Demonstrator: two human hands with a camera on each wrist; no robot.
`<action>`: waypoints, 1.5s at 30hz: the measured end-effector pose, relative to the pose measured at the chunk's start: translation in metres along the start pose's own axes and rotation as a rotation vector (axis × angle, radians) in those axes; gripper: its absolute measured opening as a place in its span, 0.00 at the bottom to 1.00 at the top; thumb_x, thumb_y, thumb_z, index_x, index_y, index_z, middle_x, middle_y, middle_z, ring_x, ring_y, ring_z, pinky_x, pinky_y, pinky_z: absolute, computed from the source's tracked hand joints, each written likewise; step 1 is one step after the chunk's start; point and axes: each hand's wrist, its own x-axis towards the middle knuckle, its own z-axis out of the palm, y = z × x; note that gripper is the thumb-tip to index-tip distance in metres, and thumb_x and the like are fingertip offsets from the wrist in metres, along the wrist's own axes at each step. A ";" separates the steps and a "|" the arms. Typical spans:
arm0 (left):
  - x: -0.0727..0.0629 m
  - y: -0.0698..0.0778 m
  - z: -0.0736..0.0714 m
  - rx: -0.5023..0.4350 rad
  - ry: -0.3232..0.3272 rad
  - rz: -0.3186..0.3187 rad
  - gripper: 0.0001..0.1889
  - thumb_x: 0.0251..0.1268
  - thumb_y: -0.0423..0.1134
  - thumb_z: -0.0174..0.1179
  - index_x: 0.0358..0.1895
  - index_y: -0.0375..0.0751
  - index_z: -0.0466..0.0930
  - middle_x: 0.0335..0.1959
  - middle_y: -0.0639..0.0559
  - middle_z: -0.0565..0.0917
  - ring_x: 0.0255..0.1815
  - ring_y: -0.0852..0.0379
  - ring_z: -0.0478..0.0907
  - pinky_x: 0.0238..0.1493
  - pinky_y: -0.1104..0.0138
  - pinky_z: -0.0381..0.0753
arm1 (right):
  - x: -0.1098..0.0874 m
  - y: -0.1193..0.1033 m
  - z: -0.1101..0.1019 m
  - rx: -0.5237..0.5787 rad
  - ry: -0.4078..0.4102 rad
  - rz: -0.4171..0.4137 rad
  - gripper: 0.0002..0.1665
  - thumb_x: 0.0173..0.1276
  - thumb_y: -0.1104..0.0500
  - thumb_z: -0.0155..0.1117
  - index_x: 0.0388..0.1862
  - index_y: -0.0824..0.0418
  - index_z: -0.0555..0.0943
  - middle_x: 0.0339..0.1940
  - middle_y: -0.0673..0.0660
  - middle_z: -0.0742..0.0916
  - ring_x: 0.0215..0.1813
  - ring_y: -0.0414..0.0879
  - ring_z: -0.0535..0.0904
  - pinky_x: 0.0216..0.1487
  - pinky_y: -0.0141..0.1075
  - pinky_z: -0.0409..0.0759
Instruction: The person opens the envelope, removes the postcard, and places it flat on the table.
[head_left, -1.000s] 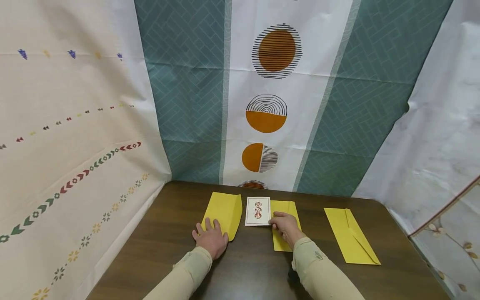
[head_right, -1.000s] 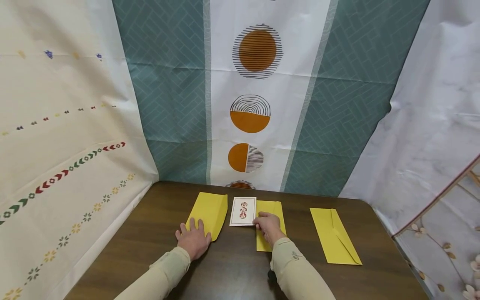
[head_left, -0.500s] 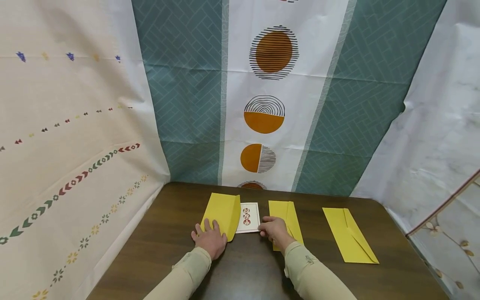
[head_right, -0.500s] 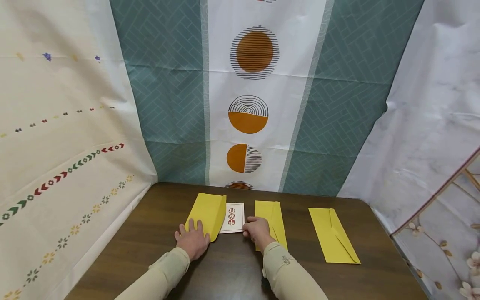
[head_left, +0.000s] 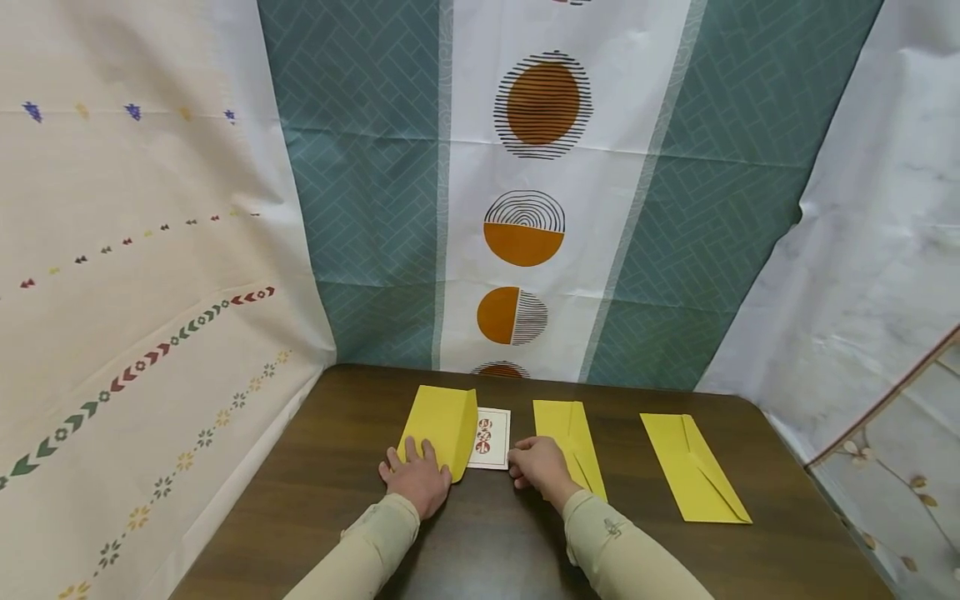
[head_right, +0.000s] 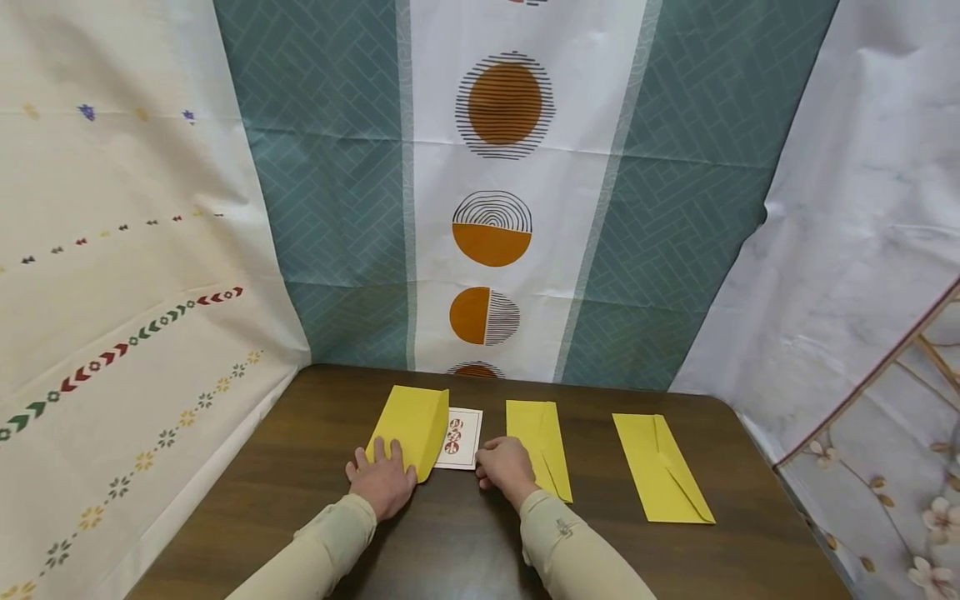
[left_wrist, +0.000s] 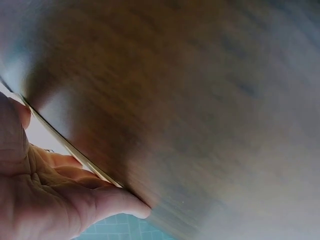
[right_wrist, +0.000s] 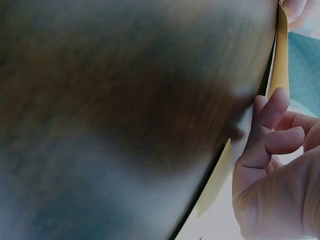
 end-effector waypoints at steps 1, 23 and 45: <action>0.001 -0.001 0.002 0.002 0.002 0.001 0.35 0.76 0.53 0.54 0.75 0.32 0.70 0.78 0.25 0.66 0.76 0.14 0.62 0.73 0.25 0.63 | 0.000 0.000 0.000 -0.021 0.000 0.006 0.23 0.75 0.56 0.69 0.63 0.68 0.84 0.28 0.55 0.91 0.23 0.43 0.86 0.27 0.36 0.81; -0.003 -0.006 -0.007 -0.033 -0.009 -0.006 0.60 0.55 0.78 0.66 0.70 0.22 0.68 0.67 0.23 0.70 0.69 0.22 0.66 0.65 0.28 0.68 | -0.004 0.007 -0.010 -0.084 0.000 -0.041 0.21 0.74 0.54 0.68 0.59 0.65 0.86 0.32 0.54 0.90 0.24 0.45 0.86 0.28 0.36 0.81; -0.001 -0.029 -0.010 -0.027 -0.053 0.030 0.61 0.64 0.76 0.62 0.77 0.20 0.61 0.80 0.18 0.59 0.80 0.19 0.57 0.72 0.23 0.59 | -0.009 0.005 -0.033 -0.015 0.004 -0.072 0.21 0.75 0.55 0.66 0.60 0.66 0.86 0.34 0.58 0.92 0.22 0.44 0.85 0.28 0.35 0.80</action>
